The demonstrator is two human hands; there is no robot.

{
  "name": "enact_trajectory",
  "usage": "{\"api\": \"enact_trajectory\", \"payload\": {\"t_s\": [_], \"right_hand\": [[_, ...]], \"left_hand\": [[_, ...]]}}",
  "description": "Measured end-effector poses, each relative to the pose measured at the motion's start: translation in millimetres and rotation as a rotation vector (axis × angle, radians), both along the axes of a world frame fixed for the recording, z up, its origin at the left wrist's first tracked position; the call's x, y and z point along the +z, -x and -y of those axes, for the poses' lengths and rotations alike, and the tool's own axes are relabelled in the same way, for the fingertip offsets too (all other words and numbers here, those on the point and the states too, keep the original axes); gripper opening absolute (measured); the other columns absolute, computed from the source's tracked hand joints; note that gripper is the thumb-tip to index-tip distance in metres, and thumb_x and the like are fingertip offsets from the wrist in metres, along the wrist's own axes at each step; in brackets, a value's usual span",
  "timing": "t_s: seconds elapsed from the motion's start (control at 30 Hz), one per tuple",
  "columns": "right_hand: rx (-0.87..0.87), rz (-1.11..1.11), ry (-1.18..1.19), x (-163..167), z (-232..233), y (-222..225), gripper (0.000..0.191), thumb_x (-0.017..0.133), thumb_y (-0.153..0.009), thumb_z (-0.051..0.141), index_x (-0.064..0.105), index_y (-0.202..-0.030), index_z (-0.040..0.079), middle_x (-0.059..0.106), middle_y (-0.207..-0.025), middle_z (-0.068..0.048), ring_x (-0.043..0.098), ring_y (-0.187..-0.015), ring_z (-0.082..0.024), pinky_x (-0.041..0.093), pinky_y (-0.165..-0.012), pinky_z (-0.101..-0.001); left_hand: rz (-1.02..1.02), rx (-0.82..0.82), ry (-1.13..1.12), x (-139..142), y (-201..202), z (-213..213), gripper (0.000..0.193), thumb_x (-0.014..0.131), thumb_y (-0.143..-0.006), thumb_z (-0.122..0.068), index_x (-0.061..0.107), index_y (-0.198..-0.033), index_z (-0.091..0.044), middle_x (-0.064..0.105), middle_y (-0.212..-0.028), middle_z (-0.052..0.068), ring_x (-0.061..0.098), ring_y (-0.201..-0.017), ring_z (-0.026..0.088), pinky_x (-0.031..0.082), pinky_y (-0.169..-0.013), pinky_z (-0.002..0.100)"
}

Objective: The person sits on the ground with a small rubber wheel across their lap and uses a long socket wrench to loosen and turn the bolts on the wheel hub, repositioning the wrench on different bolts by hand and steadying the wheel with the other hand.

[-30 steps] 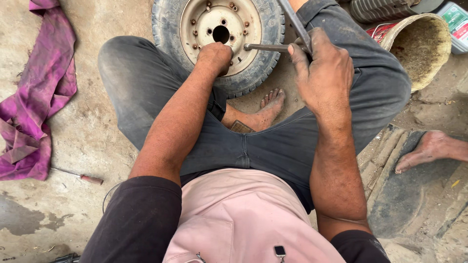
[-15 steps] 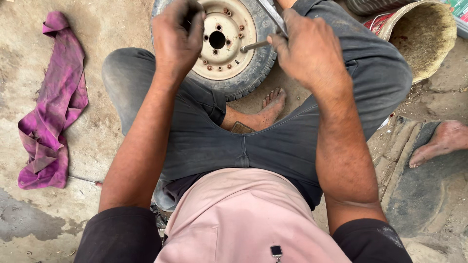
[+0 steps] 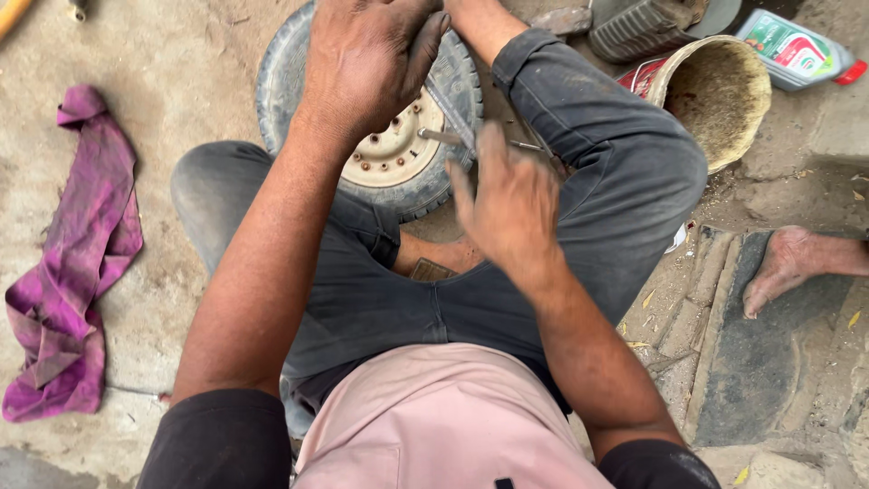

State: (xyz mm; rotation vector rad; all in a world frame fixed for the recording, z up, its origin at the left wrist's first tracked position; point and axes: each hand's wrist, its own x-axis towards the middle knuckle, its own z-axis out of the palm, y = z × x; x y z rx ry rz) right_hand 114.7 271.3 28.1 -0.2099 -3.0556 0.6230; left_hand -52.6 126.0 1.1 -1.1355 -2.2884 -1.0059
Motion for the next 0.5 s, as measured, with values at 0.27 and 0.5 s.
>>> {"api": "enact_trajectory", "payload": {"t_s": [0.27,0.5], "right_hand": [[-0.029,-0.005,0.177,8.1,19.9,-36.4,0.079,0.079,-0.084,0.028,0.034,-0.135,-0.012,0.069,-0.094,-0.031,0.072,-0.066,-0.043,0.057,-0.062,-0.0538],[-0.056,0.313,0.164,-2.6,23.7,-39.7,0.062,0.074,-0.089,0.026,0.044,-0.134,-0.004,0.069,-0.101,-0.026,0.074,-0.08,-0.039,0.058,-0.069,-0.0521]], "left_hand": [[0.064,-0.146,0.098,-11.1,20.0,-44.8,0.009,0.068,-0.101,-0.016,0.07,-0.102,-0.008,0.068,-0.102,0.009,0.06,-0.104,0.033,0.048,-0.088,0.048],[0.096,-0.072,0.266,-16.9,21.2,-30.9,0.014,0.072,-0.091,-0.023,0.068,-0.093,-0.01,0.064,-0.094,0.009,0.058,-0.108,0.033,0.041,-0.09,0.056]]}}
